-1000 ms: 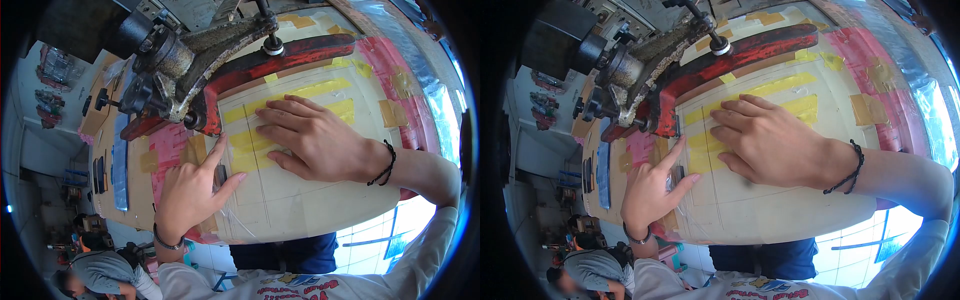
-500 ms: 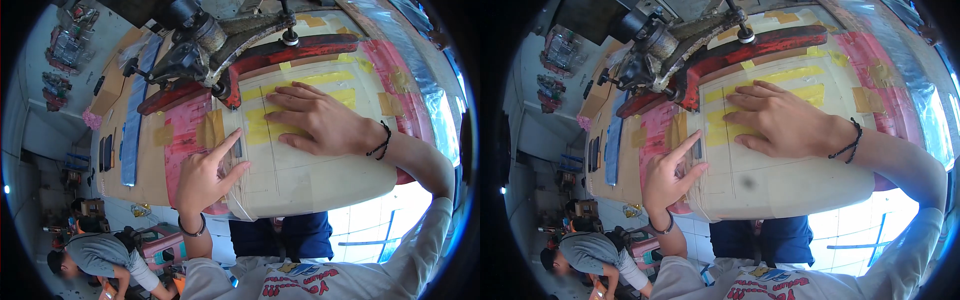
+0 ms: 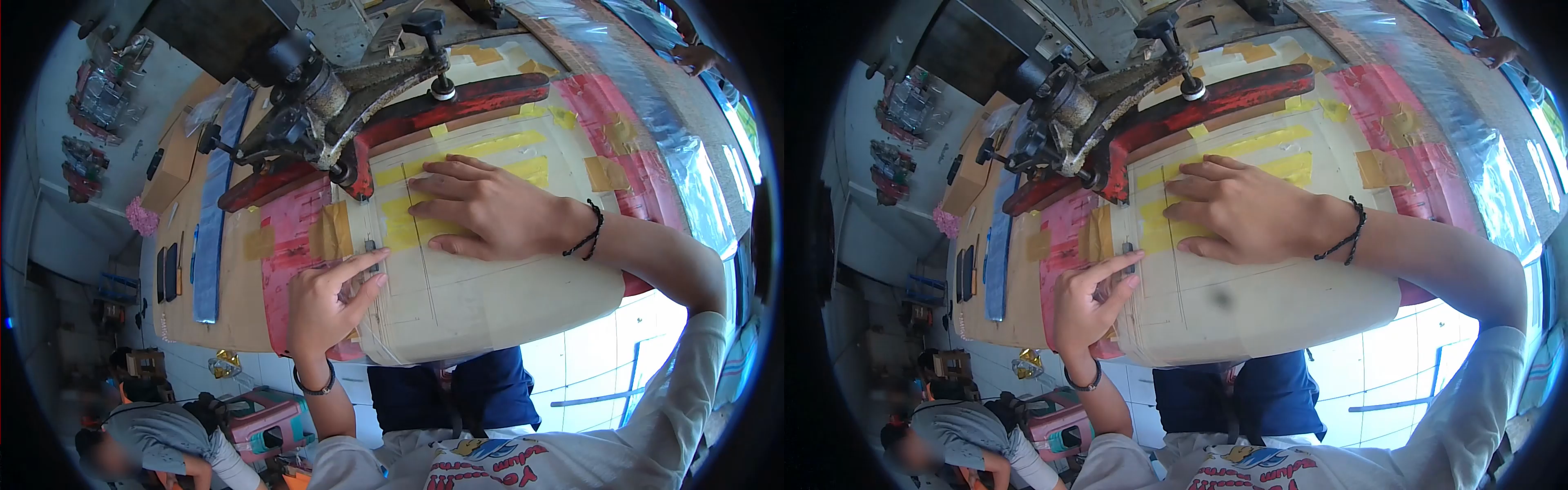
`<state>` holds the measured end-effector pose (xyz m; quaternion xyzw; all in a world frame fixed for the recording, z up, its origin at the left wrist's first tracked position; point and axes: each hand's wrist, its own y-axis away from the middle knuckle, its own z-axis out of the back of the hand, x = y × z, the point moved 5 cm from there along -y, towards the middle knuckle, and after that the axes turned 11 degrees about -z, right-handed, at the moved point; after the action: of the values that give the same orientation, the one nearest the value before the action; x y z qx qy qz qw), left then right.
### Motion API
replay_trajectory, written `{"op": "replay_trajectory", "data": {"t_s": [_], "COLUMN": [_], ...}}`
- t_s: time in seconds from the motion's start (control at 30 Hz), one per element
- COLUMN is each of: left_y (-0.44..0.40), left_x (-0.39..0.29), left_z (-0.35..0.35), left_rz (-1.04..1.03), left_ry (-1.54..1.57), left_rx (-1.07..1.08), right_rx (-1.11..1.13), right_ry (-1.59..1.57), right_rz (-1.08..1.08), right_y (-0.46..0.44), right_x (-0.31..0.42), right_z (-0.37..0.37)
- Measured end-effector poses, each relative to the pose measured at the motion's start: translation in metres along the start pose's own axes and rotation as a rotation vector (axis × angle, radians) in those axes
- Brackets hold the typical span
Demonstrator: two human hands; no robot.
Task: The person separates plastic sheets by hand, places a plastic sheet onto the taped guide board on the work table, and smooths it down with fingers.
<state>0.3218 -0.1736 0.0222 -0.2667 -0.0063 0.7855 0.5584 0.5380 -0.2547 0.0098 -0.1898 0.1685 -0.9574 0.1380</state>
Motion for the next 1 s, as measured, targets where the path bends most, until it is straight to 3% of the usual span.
{"op": "replay_trajectory", "data": {"t_s": [0.27, 0.37, 0.43, 0.63, 0.73, 0.8, 1.0], "left_y": [0.019, 0.060, 0.093, 0.140, 0.143, 0.134, 0.113], "left_x": [-0.005, -0.021, -0.035, -0.063, -0.060, -0.063, -0.063], "left_z": [0.003, 0.011, 0.009, -0.002, -0.004, -0.007, -0.042], "left_rz": [-0.010, 0.156, 0.094, -0.022, 0.048, 0.091, 0.193], "left_ry": [0.099, 0.219, 0.219, 0.460, 0.435, 0.298, 0.188], "left_rx": [-0.068, -0.303, -0.518, -0.522, -0.494, -0.333, -0.165], "right_rx": [-0.098, -0.145, -0.201, -0.038, -0.068, -0.098, 0.038], "right_ry": [0.029, 0.033, -0.072, -0.155, -0.159, -0.168, -0.081], "right_rz": [0.135, 0.535, 0.672, 0.626, 0.566, 0.507, 0.407], "right_y": [-0.002, 0.005, 0.008, 0.010, 0.007, 0.005, 0.005], "right_x": [0.007, 0.030, 0.045, 0.049, 0.037, 0.030, 0.024], "right_z": [0.002, 0.010, 0.010, 0.011, 0.015, 0.019, 0.015]}}
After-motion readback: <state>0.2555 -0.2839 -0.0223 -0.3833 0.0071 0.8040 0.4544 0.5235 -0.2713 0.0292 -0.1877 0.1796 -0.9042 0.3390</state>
